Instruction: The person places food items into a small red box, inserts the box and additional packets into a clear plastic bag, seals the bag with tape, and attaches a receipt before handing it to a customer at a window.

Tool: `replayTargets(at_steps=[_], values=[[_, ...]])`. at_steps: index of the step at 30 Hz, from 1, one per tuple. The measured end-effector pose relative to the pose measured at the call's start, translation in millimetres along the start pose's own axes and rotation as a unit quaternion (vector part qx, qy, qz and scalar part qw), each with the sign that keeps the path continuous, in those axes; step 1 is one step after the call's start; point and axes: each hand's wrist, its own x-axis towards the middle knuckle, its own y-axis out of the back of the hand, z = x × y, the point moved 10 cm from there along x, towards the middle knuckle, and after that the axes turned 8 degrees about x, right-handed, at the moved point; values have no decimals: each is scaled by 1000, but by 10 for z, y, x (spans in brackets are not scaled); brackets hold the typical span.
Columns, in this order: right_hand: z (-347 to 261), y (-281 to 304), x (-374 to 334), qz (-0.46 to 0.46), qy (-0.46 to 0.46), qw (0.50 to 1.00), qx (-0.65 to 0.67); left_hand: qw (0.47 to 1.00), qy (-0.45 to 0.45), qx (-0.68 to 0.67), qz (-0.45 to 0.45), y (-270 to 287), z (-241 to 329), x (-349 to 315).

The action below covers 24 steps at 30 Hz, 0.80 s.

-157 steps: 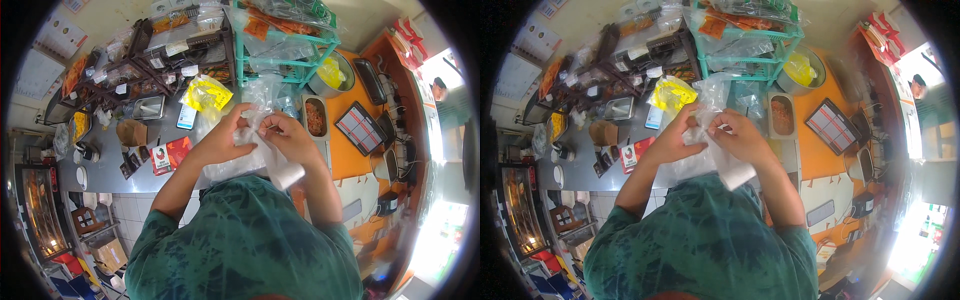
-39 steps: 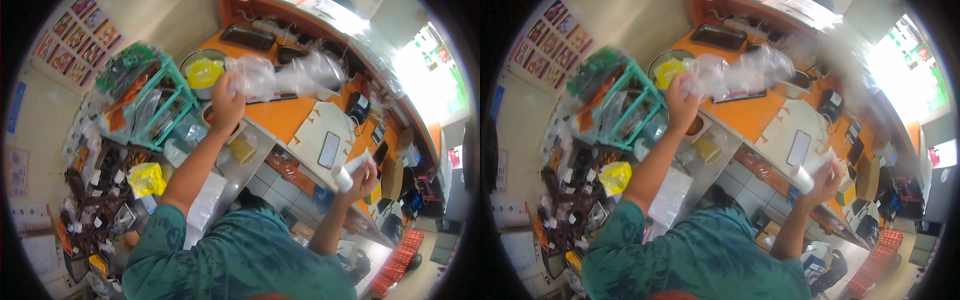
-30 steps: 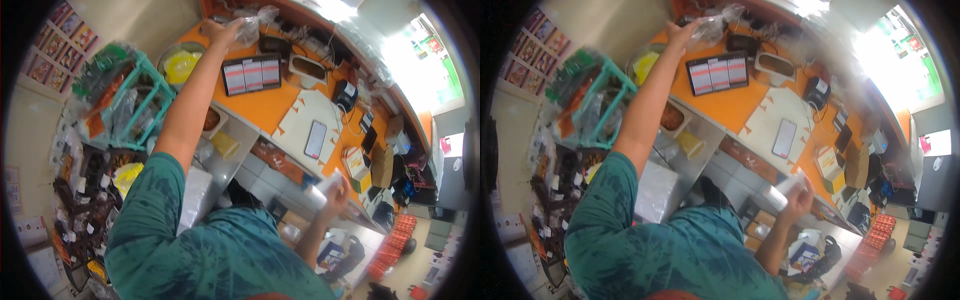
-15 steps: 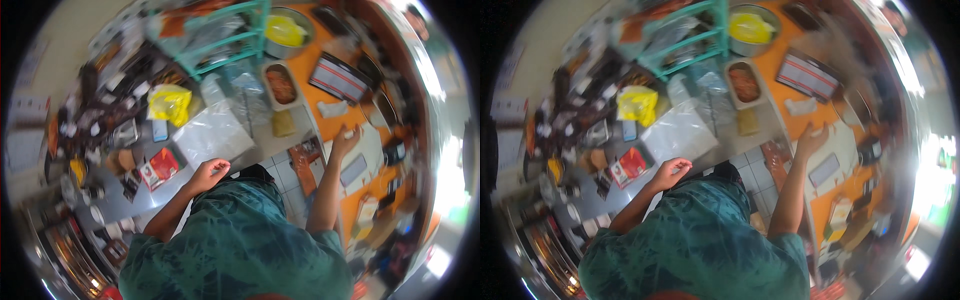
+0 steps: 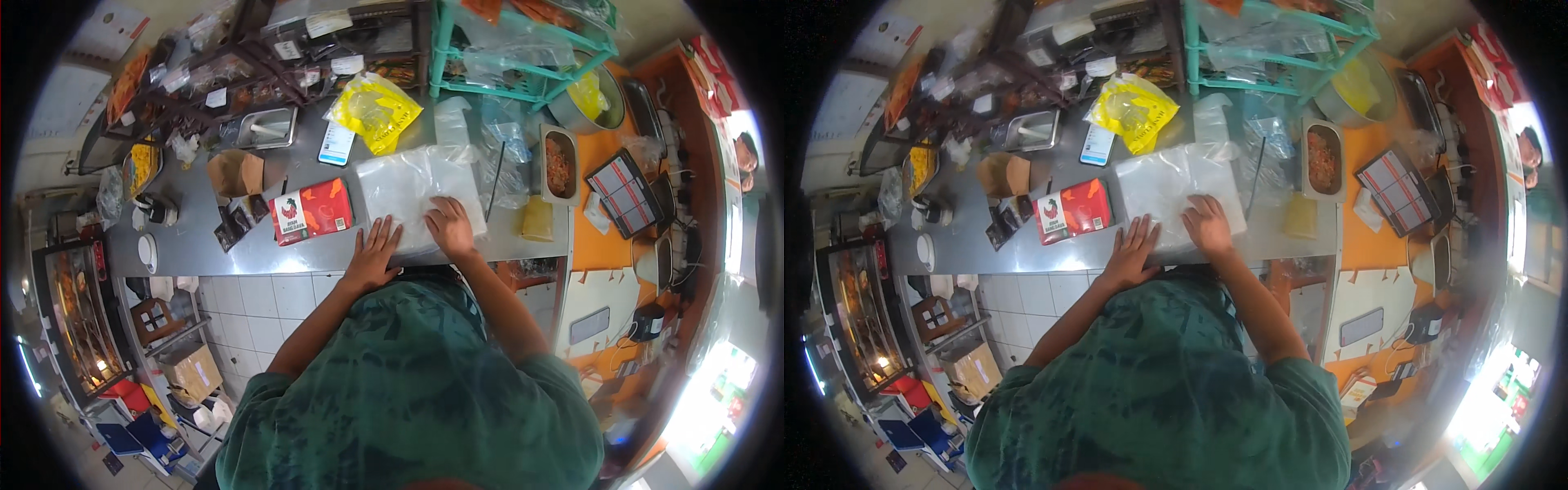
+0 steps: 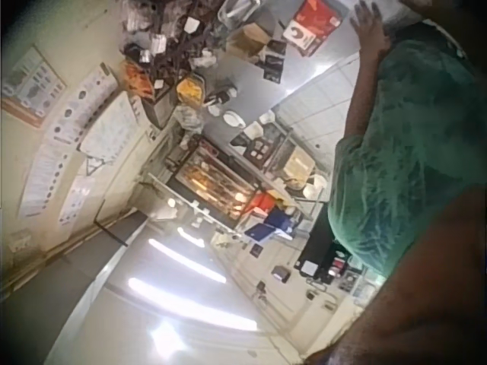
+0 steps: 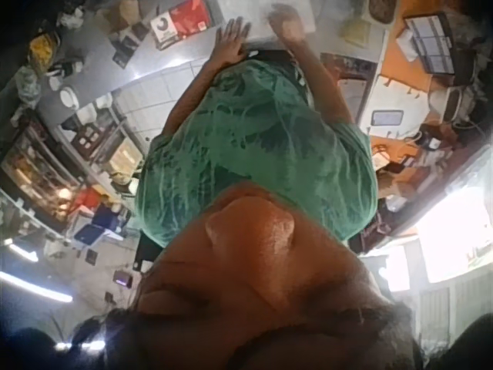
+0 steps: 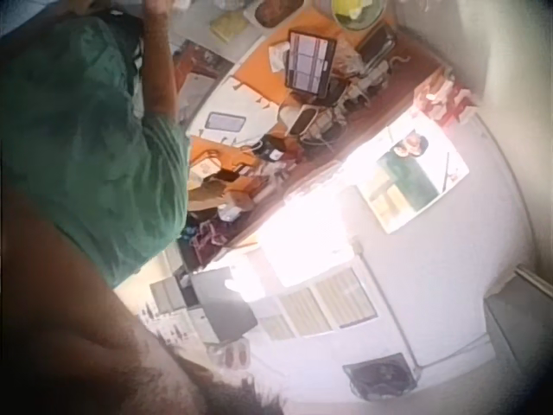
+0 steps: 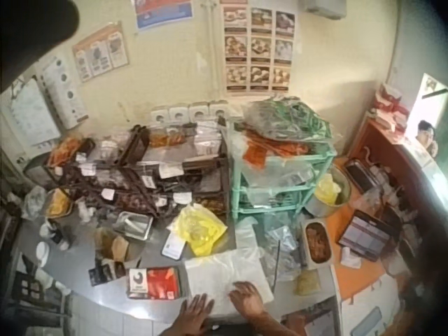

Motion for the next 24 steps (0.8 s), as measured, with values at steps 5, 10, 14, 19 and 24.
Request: replayTargets(at_steps=[5,10,14,19,24], values=[[-190,189,-23,-17,-56,991,-122,1000,-14,17,-16,9,-30,-9],[-90,50,-81,-60,-85,971,-217,989,7,-124,81,328,62,304],[-65,100,-291,-22,-133,976,-169,971,-65,-146,179,343,155,574],[-149,17,-132,-66,-50,975,-207,981,38,-78,171,183,271,744],[-417,298,-123,-55,-132,986,-80,950,-66,-190,238,440,553,811]])
